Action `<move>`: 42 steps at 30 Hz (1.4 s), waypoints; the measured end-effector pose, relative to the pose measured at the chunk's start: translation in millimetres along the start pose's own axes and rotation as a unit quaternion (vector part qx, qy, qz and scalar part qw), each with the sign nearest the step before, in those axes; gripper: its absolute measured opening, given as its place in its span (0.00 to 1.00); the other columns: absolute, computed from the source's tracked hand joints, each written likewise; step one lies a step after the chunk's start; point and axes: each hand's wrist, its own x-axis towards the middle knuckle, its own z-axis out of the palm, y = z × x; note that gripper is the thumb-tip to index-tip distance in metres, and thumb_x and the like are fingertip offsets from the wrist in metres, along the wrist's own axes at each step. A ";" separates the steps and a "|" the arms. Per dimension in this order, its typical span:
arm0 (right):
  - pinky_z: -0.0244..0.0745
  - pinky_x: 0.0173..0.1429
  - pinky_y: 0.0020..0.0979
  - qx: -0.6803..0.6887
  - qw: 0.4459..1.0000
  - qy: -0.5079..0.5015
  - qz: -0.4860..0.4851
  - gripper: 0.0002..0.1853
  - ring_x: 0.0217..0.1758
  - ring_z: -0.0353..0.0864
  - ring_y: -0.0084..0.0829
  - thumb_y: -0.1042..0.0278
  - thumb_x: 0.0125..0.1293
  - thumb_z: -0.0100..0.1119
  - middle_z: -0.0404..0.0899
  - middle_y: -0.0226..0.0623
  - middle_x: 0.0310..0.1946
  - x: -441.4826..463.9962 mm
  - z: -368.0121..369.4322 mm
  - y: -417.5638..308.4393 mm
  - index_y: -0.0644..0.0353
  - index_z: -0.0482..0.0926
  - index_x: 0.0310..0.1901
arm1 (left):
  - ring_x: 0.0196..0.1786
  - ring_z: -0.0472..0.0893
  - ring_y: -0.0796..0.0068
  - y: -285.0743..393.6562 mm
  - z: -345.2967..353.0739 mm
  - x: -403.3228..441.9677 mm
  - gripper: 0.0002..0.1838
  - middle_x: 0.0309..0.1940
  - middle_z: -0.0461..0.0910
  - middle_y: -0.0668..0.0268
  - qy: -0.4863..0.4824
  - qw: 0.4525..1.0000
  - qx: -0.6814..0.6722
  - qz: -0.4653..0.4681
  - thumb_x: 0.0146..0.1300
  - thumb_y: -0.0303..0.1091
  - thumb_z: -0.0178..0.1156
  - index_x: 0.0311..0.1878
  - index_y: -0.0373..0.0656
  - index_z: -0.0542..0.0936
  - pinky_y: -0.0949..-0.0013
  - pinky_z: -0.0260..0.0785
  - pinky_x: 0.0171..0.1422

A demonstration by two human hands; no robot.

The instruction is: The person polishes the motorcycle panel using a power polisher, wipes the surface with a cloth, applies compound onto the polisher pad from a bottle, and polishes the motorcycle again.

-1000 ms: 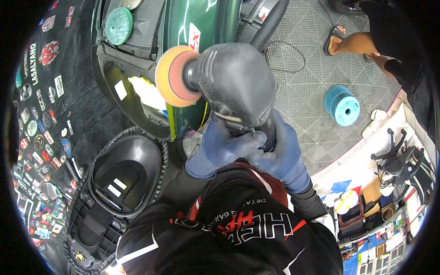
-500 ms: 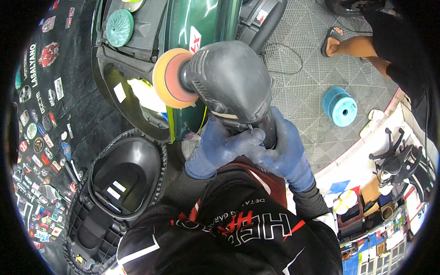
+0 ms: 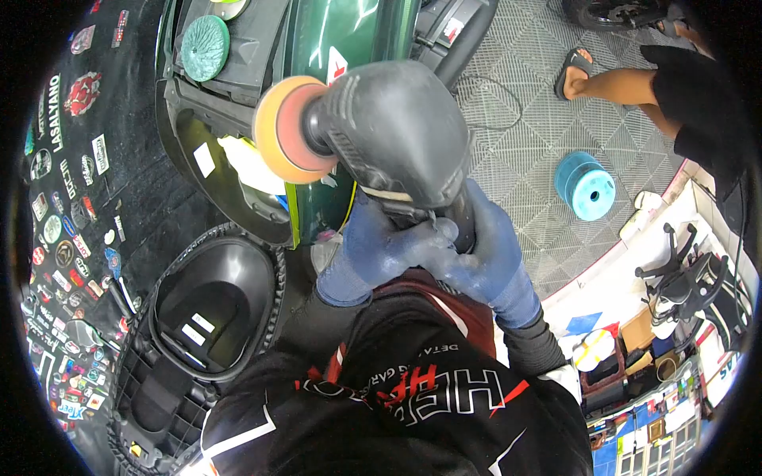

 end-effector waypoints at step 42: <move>0.82 0.47 0.34 -0.046 0.997 -0.023 -0.049 0.38 0.39 0.89 0.42 0.55 0.52 0.73 0.85 0.50 0.40 -22.0 23.6 43.2 0.66 0.72 0.63 | 0.50 0.84 0.70 -54.5 -27.6 -27.4 0.34 0.49 0.83 0.63 -0.011 0.946 0.249 0.208 0.48 0.42 0.82 0.57 0.41 0.78 0.63 0.77 0.55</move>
